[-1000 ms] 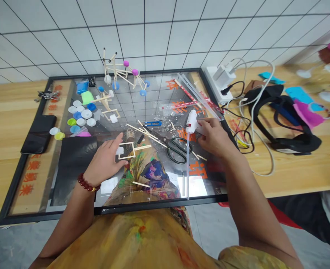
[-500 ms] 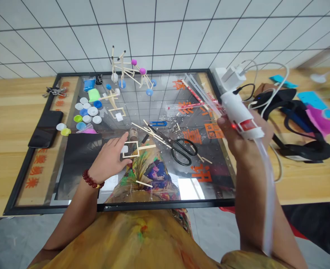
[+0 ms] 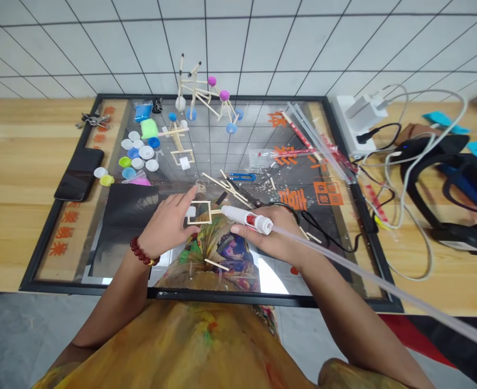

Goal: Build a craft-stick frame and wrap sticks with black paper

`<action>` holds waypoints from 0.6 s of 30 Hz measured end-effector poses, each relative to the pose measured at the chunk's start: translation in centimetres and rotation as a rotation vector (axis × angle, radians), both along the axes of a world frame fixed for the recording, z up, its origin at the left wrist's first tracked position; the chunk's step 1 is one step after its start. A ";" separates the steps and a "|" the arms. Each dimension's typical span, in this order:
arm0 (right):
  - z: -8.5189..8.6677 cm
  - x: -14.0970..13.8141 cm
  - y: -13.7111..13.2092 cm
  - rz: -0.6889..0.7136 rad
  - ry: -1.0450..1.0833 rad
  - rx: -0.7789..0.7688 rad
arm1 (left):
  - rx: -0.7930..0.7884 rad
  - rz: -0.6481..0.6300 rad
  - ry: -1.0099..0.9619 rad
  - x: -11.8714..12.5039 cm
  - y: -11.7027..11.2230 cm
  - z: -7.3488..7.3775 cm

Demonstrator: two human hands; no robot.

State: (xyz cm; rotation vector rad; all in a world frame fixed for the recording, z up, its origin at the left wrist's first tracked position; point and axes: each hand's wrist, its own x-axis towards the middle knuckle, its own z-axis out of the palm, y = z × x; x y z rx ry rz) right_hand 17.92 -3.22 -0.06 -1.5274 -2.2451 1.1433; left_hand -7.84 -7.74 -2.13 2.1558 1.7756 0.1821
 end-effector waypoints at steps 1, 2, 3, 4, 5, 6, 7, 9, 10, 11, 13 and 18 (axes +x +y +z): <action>-0.1 -0.1 0.0 -0.011 -0.015 -0.026 | -0.003 0.000 -0.005 0.0 0.0 0.1; -0.2 -0.2 0.1 -0.023 -0.027 -0.042 | -0.009 0.002 -0.008 0.1 0.0 0.1; -0.3 -0.3 0.1 -0.034 -0.033 -0.058 | -0.017 0.004 -0.010 0.1 0.0 0.2; -0.4 -0.4 0.3 -0.046 -0.034 -0.081 | -0.024 0.006 -0.010 0.1 0.0 0.2; -0.4 -0.4 0.5 -0.059 -0.036 -0.107 | -0.030 0.006 -0.009 0.2 0.0 0.3; -0.5 -0.5 0.6 -0.066 -0.040 -0.132 | -0.033 0.006 -0.007 0.2 0.0 0.3; -0.5 -0.7 0.8 -0.067 -0.042 -0.153 | -0.034 0.005 -0.005 0.2 0.0 0.3; -0.6 -0.9 1.1 -0.062 -0.039 -0.187 | -0.032 0.003 -0.004 0.2 0.0 0.3; -0.6 -1.0 1.2 -0.058 -0.035 -0.199 | -0.033 0.003 -0.004 0.2 0.0 0.3; -0.7 -1.0 1.3 -0.053 -0.032 -0.208 | -0.034 0.004 -0.005 0.2 0.0 0.3; -0.9 -1.1 1.4 -0.047 -0.044 -0.213 | -0.036 0.005 -0.005 0.2 0.0 0.2; -1.3 -0.9 1.6 -0.030 -0.072 -0.183 | -0.024 -0.001 0.002 0.3 -0.1 0.2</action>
